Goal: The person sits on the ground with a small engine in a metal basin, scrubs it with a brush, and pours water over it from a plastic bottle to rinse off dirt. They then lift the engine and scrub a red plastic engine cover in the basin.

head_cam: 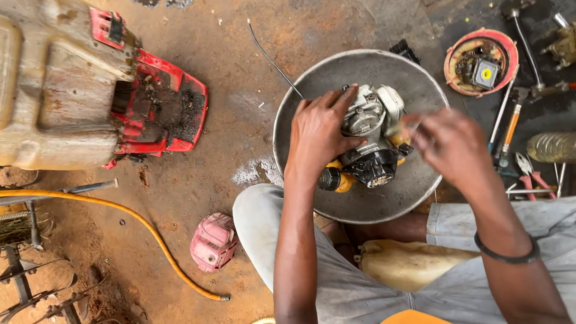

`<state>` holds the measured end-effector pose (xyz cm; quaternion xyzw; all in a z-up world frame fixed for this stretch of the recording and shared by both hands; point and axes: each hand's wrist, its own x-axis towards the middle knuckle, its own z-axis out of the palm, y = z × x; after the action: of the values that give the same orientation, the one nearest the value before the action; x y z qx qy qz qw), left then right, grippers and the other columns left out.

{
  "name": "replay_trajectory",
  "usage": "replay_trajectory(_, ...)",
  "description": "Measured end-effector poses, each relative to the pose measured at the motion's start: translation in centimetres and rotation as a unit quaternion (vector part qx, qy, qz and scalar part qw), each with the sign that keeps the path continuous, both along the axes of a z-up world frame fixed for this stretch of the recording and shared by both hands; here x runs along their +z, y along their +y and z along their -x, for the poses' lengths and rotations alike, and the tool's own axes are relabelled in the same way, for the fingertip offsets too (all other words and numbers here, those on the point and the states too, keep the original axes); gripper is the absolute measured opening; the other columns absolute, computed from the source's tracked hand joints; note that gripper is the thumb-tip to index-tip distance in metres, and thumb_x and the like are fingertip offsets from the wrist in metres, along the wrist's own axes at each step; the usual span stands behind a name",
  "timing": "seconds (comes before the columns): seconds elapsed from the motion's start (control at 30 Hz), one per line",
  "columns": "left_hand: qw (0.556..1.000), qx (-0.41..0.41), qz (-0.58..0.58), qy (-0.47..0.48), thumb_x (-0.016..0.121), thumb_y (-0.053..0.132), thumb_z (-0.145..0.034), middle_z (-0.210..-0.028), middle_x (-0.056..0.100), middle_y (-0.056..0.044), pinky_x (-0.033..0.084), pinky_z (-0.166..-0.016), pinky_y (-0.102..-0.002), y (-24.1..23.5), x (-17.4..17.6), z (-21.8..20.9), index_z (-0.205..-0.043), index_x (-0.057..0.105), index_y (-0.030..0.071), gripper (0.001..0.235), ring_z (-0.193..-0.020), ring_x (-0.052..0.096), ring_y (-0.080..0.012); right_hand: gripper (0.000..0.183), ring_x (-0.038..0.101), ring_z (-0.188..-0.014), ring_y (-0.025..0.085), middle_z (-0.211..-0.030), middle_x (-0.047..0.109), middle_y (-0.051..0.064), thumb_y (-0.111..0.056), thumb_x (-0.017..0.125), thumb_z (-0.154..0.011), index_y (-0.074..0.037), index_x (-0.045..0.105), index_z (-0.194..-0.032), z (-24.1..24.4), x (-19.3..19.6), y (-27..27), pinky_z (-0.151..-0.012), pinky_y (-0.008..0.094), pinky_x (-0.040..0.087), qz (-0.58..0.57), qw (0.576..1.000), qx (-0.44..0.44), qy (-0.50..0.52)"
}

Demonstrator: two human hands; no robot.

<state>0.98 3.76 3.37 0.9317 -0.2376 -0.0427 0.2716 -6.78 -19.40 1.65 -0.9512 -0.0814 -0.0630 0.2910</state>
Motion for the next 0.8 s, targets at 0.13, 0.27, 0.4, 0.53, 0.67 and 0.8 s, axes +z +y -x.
replay_trajectory(0.13,1.0,0.006,0.01,-0.023,0.098,0.036,-0.047,-0.124,0.07,-0.007,0.044,-0.093,-0.043,-0.2,-0.3,0.4,-0.14,0.06,0.018,0.102,-0.109,0.067,-0.0257,0.021,0.061,-0.077,0.02,-0.084,0.066,0.009,-0.015,0.079,-0.098,-0.012,0.076,-0.119,-0.3,-2.9,-0.9,-0.066,0.038,0.052,0.014,0.997,-0.036,-0.068)
replay_trajectory(0.27,0.997,0.016,0.026,-0.065,0.097,0.039,-0.045,-0.123,0.07,-0.006,0.042,-0.092,-0.045,-0.1,-0.4,-0.7,-0.139,0.061,0.019,0.102,-0.11,0.067,-0.0263,0.019,0.066,-0.084,0.023,-0.091,0.07,0.008,-0.018,0.079,-0.09,-0.008,0.075,-0.107,-1.1,-2.2,-2.2,-0.072,0.037,0.057,0.091,0.985,0.082,-0.124)
replay_trajectory(0.4,0.998,0.018,-0.003,-0.062,0.096,0.044,-0.05,-0.125,0.069,-0.007,0.043,-0.093,-0.045,-0.2,-1.5,-0.2,-0.142,0.059,0.02,0.102,-0.111,0.066,-0.0256,0.019,0.067,-0.084,0.024,-0.1,0.071,0.008,-0.018,0.08,-0.092,-0.007,0.074,-0.107,-1.8,-1.3,-1.8,-0.074,0.036,0.055,0.054,0.989,0.078,-0.113)
replay_trajectory(0.53,1.0,0.023,0.001,-0.005,0.094,0.045,-0.059,-0.123,0.071,-0.003,0.042,-0.095,-0.047,-0.6,-0.1,0.1,-0.146,0.057,0.022,0.097,-0.113,0.066,-0.0238,0.018,0.067,-0.085,0.026,-0.097,0.068,0.009,-0.017,0.078,-0.093,-0.007,0.075,-0.108,0.0,-3.1,-4.1,-0.076,0.039,0.054,0.012,0.994,0.043,-0.099)
replay_trajectory(0.67,0.998,0.039,-0.022,-0.054,0.093,0.049,-0.056,-0.129,0.065,-0.01,0.041,-0.094,-0.053,-0.2,-1.0,-0.1,-0.147,0.051,0.022,0.103,-0.114,0.061,-0.0298,0.025,0.069,-0.089,0.031,-0.103,0.07,0.014,-0.024,0.076,-0.092,-0.008,0.071,-0.111,-1.0,-6.2,-7.3,-0.079,0.044,0.057,0.047,0.999,-0.007,0.013)
replay_trajectory(0.8,0.998,0.038,-0.041,-0.031,0.088,0.051,-0.074,-0.14,0.059,-0.011,0.04,-0.093,-0.056,-0.7,-1.7,-0.1,-0.156,0.039,0.023,0.099,-0.123,0.056,-0.0347,0.051,0.073,-0.092,0.029,-0.112,0.072,0.014,-0.025,0.074,-0.09,-0.011,0.06,-0.137,1.3,-6.4,-8.0,-0.081,0.045,0.058,-0.017,0.978,-0.061,0.199)
